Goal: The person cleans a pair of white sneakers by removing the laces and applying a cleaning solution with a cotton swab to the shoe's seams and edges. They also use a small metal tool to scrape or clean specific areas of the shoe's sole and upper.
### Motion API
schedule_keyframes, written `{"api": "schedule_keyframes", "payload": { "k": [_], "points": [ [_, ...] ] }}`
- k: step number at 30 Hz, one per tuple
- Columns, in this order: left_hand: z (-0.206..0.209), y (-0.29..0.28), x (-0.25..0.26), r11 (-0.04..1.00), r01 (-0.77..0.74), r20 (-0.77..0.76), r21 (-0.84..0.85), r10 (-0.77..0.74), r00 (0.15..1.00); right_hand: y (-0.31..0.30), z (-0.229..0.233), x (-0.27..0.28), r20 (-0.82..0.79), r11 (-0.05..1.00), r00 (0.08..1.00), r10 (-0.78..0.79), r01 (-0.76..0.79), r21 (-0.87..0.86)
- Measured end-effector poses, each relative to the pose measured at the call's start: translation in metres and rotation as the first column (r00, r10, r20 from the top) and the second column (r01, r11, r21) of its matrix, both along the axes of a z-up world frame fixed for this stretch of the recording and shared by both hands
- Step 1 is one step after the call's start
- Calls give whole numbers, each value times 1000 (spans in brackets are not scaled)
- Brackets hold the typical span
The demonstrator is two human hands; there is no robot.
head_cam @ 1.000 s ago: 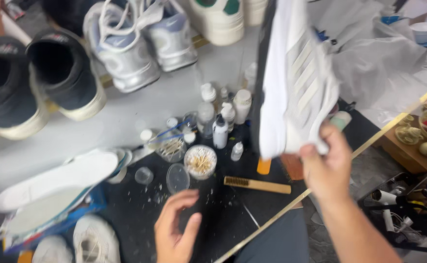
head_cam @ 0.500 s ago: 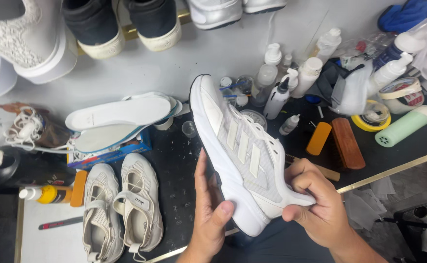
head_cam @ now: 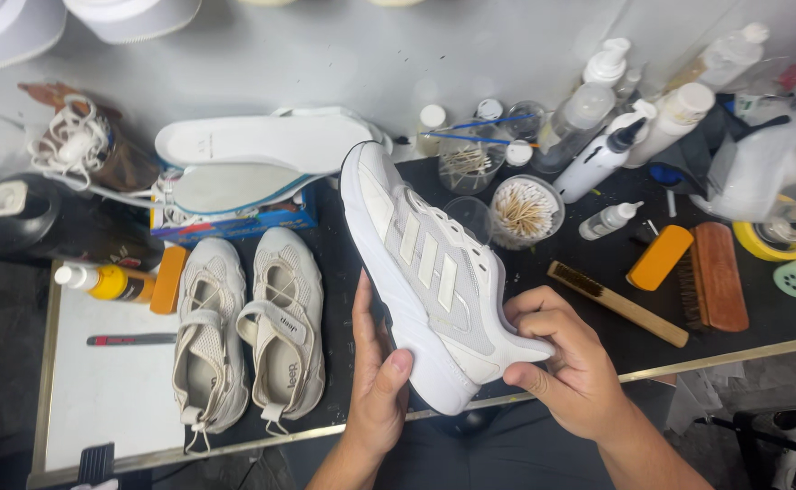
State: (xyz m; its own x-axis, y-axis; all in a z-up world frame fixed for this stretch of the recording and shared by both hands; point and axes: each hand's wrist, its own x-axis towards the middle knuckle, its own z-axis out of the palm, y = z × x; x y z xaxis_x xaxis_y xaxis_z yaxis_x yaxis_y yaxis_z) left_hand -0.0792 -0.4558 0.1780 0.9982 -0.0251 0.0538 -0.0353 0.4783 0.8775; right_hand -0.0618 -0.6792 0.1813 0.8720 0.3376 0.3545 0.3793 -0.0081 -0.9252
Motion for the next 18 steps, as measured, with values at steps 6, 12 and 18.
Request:
{"api": "schedule_keyframes", "payload": {
  "k": [6, 12, 18],
  "points": [
    [-24, 14, -3, 994, -27, -35, 106, 31, 999, 6, -19, 5, -139, 991, 982, 128, -133, -27],
    [-46, 24, 0, 959, -67, -77, 274, 91, 993, 15, -48, 8, -259, 983, 965, 50, -93, -155],
    [-68, 30, 14, 848, -116, -84, 517, 185, 979, 26, -70, 13, -245, 947, 968, -47, -34, -318]
  ]
}}
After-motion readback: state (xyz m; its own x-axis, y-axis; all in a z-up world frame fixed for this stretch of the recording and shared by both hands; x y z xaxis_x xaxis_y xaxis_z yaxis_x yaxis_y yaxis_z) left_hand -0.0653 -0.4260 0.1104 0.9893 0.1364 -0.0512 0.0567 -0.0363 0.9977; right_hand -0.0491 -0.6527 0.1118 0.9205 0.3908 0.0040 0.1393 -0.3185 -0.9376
